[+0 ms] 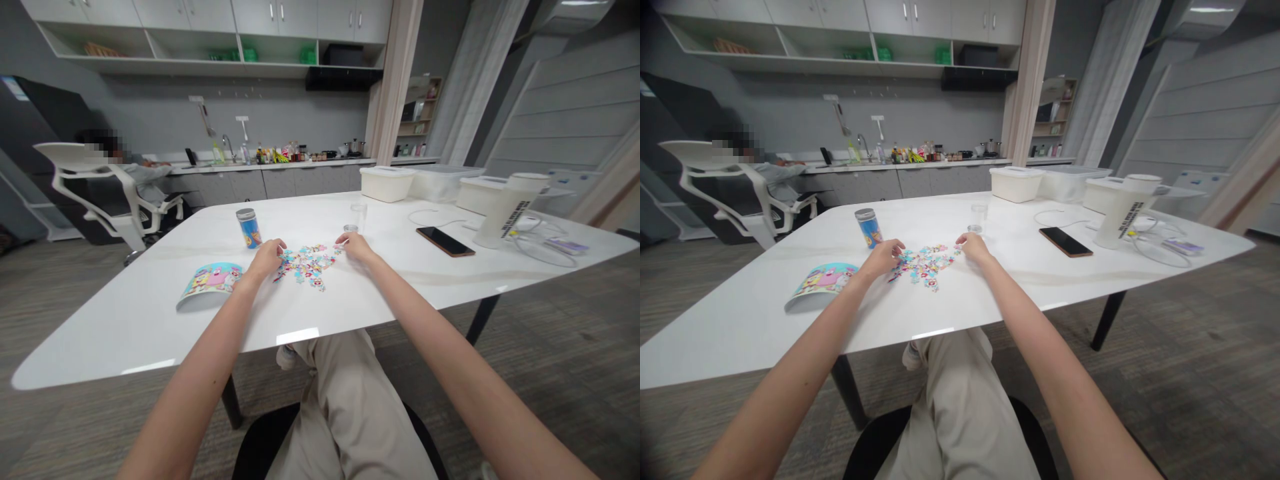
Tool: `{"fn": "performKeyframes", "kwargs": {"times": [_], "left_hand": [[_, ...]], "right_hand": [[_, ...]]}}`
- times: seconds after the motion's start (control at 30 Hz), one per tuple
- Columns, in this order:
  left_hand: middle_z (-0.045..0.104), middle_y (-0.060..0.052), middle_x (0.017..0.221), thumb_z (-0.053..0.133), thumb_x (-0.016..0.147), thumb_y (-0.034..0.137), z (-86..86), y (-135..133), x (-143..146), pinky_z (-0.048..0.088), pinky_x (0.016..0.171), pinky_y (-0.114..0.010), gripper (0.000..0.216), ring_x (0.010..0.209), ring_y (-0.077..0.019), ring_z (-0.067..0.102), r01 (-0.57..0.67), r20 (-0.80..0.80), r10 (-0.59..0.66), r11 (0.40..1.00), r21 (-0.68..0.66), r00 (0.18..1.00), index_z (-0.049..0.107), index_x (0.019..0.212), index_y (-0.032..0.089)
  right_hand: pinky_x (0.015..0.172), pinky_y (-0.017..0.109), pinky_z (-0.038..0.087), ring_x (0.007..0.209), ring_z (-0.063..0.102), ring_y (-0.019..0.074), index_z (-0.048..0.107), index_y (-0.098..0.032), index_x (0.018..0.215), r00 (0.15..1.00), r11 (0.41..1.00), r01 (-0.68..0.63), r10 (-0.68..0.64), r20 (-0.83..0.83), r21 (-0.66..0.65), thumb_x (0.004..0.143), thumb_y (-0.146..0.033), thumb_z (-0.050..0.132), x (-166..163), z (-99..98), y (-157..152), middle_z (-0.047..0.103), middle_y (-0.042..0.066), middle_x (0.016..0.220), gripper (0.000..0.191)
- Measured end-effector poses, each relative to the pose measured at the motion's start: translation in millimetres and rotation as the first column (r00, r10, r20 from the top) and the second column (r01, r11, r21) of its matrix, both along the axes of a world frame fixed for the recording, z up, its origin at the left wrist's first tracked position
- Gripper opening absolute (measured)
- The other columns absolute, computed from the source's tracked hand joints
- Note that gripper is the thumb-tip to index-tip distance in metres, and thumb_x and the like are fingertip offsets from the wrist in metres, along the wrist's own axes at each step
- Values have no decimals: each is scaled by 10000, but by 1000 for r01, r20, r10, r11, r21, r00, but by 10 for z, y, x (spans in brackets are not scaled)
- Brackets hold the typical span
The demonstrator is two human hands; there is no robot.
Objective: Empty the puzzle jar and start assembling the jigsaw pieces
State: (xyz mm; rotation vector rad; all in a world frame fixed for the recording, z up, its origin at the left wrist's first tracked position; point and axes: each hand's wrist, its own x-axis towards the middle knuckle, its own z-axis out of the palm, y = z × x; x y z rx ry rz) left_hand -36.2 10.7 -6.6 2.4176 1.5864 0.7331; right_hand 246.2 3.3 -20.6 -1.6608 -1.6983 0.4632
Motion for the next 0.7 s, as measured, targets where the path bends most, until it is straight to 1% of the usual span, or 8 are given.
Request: {"fn": "performKeyframes", "kwargs": {"times": [0.07, 0.17, 0.23, 0.33, 0.37, 0.43, 0.57, 0.7], "left_hand": [[684, -38, 856, 592, 606, 66, 11, -13, 17, 524, 743, -280, 315, 782, -176, 644, -2, 80, 6, 999, -49, 997, 645, 899, 168], [667, -34, 844, 655, 613, 115, 23, -50, 48, 518, 636, -260, 276, 680, -147, 625, 20, 284, 36, 981, -192, 958, 640, 886, 157], [659, -35, 845, 693, 605, 135, 36, -78, 59, 506, 590, -251, 281, 634, -130, 613, 59, 440, 83, 953, -298, 894, 631, 879, 147], [652, -27, 804, 730, 584, 121, 66, -105, 51, 506, 601, -244, 302, 659, -129, 630, 142, 602, 172, 888, -438, 780, 618, 863, 146], [651, -25, 783, 736, 584, 110, 76, -109, 43, 509, 611, -241, 298, 680, -132, 639, 161, 628, 201, 868, -470, 752, 614, 853, 148], [650, -24, 751, 741, 590, 89, 94, -112, 26, 520, 628, -240, 283, 710, -139, 651, 160, 641, 250, 845, -510, 725, 603, 830, 149], [661, -26, 755, 772, 580, 73, 117, -114, 7, 558, 703, -282, 292, 763, -162, 675, 123, 643, 289, 847, -517, 710, 593, 797, 150], [665, -23, 759, 804, 537, 38, 138, -134, 16, 564, 789, -326, 356, 801, -170, 686, 154, 705, 334, 833, -531, 625, 583, 792, 150]], "right_hand": [[872, 293, 462, 876, 637, 189, 740, -143, 879, 999, 1000, -11, 12, 43, -18, 666, 33, 508, -2, 8, -16, 712, 82, 891, 361], [838, 270, 463, 851, 640, 181, 741, -140, 898, 997, 999, -44, 45, 63, -24, 673, 36, 508, -17, 14, -30, 707, 70, 850, 368], [828, 269, 464, 848, 638, 182, 740, -136, 902, 996, 999, -52, 53, 68, -18, 682, 28, 520, -27, 16, -34, 712, 75, 865, 352], [822, 269, 463, 862, 638, 187, 739, -125, 915, 996, 999, -51, 52, 78, -14, 698, 20, 530, -38, 20, -38, 716, 90, 913, 335], [818, 267, 463, 863, 639, 187, 739, -124, 919, 995, 999, -50, 51, 80, -17, 701, 20, 529, -41, 22, -39, 716, 92, 922, 336], [804, 265, 465, 859, 640, 190, 741, -125, 919, 996, 999, -43, 45, 80, -26, 703, 21, 531, -46, 25, -38, 715, 92, 929, 334], [785, 257, 468, 846, 639, 188, 741, -142, 910, 995, 999, -29, 32, 92, -32, 714, 8, 548, -50, 22, -27, 719, 81, 916, 313], [795, 258, 472, 861, 645, 188, 743, -148, 902, 995, 999, -26, 28, 98, -26, 737, -3, 544, -54, 14, -18, 729, 84, 937, 297]]}}
